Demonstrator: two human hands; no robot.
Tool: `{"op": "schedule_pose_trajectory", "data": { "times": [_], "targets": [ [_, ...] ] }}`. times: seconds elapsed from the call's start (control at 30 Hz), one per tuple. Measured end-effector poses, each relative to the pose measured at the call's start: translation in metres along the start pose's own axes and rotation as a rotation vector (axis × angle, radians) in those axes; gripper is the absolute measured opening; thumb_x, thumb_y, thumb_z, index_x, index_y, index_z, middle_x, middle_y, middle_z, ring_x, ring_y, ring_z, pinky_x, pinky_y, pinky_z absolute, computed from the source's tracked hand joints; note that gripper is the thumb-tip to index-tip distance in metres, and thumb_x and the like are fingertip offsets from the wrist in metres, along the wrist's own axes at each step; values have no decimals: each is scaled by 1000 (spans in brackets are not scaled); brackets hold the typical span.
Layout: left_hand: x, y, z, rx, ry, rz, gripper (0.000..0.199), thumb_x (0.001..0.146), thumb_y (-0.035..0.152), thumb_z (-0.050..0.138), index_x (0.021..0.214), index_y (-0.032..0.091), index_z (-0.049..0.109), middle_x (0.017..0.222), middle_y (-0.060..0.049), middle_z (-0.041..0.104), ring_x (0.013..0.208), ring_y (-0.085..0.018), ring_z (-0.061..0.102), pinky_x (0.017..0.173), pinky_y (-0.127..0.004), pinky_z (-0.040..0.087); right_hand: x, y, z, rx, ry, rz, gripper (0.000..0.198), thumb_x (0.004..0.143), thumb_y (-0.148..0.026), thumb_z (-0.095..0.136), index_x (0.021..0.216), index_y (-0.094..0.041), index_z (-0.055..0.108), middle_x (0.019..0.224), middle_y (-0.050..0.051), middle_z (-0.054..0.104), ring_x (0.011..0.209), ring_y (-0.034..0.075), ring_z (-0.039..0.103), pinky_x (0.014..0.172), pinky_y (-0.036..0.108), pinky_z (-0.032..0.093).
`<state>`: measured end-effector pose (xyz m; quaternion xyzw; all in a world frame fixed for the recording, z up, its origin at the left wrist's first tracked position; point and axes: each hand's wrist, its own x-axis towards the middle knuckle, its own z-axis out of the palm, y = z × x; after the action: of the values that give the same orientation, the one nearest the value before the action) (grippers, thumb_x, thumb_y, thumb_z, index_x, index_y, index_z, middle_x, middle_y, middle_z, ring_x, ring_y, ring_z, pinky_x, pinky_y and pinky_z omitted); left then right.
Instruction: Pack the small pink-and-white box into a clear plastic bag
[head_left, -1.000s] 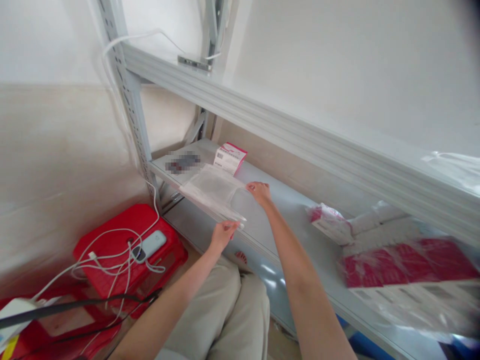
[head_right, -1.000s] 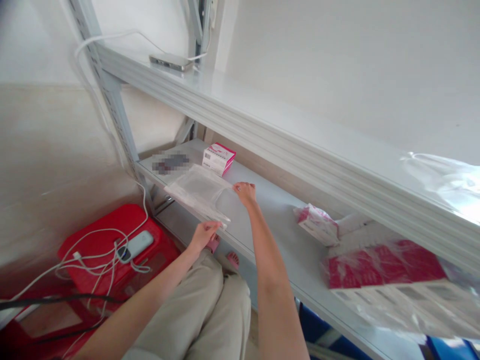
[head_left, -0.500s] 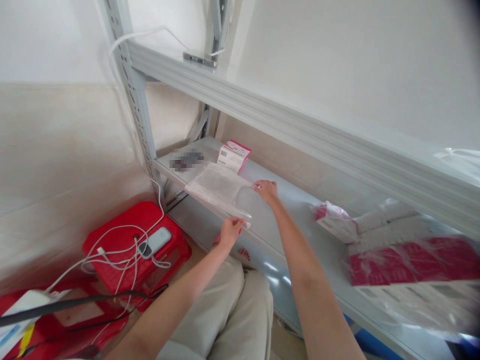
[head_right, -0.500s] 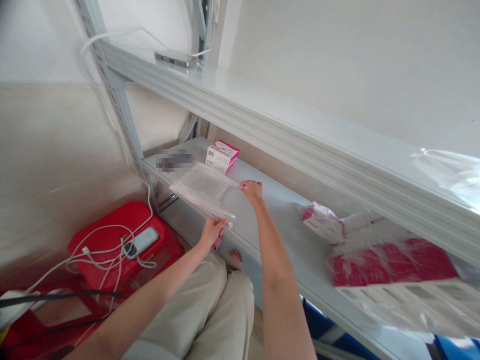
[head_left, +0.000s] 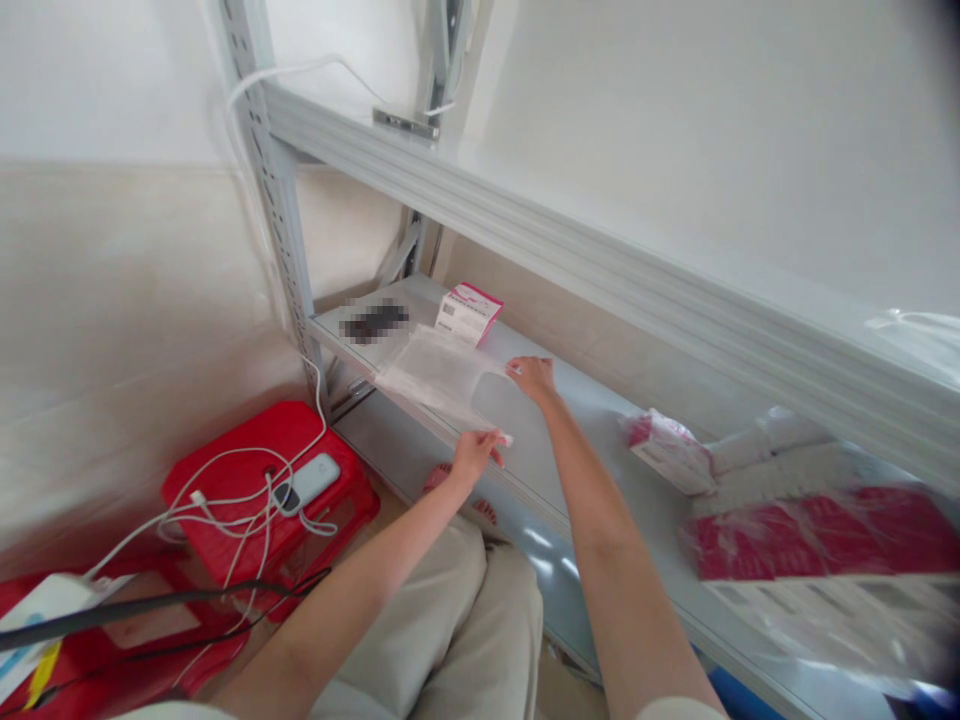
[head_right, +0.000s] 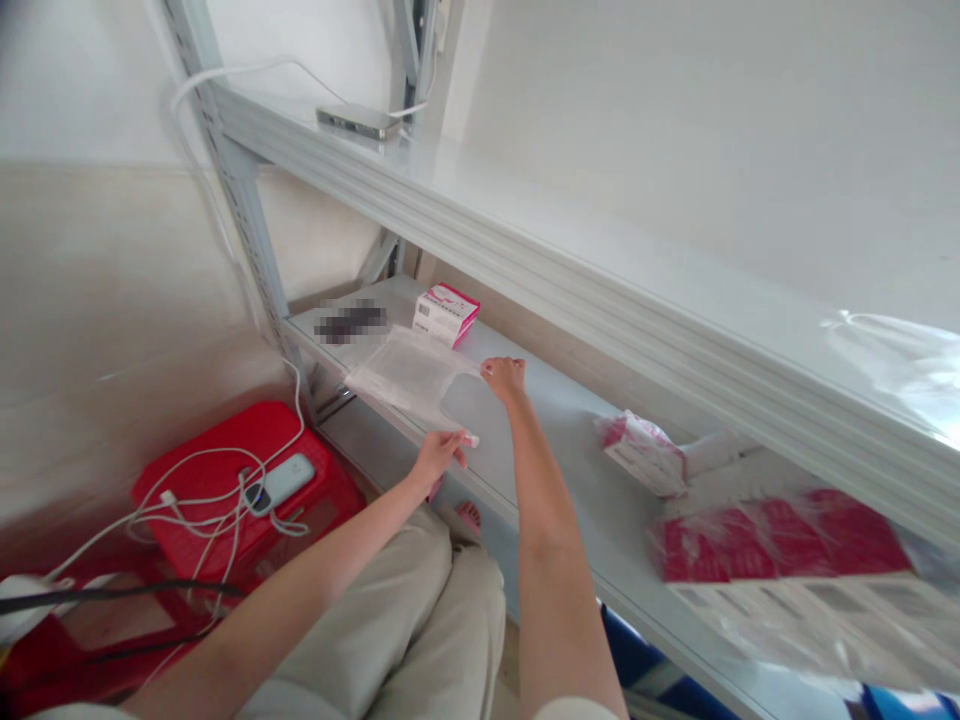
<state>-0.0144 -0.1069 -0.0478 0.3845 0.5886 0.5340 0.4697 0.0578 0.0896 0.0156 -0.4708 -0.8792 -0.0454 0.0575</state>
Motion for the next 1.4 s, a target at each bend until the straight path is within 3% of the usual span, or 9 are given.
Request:
{"op": "schedule_pose_trajectory", "data": {
  "times": [0.13,0.27,0.37,0.53,0.73,0.97,1.2,1.4],
  "targets": [
    [-7,1,-9,113,-103,-34,54,86,53,42,79,11,74,45,-1,56,42,-12,43,51,-24,32,2,6,6,7,-57,-5,23,86,-32,53,100,-25,70,101,6,70,96,22,60,90,39,29],
    [-25,5,-26,265,-69,-6,63,89,58,32,67,16,72,47,-2,58,50,-16,54,54,-24,35,1,12,12,52,-113,-41,36,84,-47,55,112,-28,65,105,6,68,100,24,57,89,39,32],
    [-37,9,-47,340,31,-17,66,90,61,25,65,18,68,47,-2,58,54,-18,58,56,-25,35,1,15,16,34,-120,-40,46,82,-54,56,117,-27,62,110,9,65,105,26,54,87,40,34],
    [-31,11,-101,416,366,-41,54,91,58,27,75,20,62,52,0,59,59,-19,59,57,-25,33,3,13,18,-21,-138,-81,40,85,-51,54,114,-26,64,112,9,63,106,27,53,87,40,33],
    [2,10,-150,403,470,-64,46,88,57,37,78,20,63,57,0,61,61,-19,59,56,-24,32,-1,5,16,-50,-107,-94,30,89,-39,52,111,-22,61,110,10,65,104,25,55,87,40,32],
    [19,-1,-160,239,578,18,37,84,47,44,71,18,62,52,1,56,52,-16,54,53,-23,32,-3,-1,23,-96,-100,-125,27,92,-31,47,115,-20,56,111,10,64,105,24,55,91,40,30],
    [24,-4,-162,300,608,72,36,85,45,43,74,17,63,57,-1,61,59,-17,59,58,-25,36,-9,-7,27,-151,-58,-148,26,94,-23,41,118,-18,53,115,12,62,107,24,55,93,39,29],
    [21,-7,-160,286,632,15,53,89,57,31,77,19,65,59,-3,63,61,-20,61,58,-27,38,-4,-12,26,-148,-99,-139,29,94,-23,41,120,-19,52,116,12,61,110,23,53,93,38,30]
  ]
}}
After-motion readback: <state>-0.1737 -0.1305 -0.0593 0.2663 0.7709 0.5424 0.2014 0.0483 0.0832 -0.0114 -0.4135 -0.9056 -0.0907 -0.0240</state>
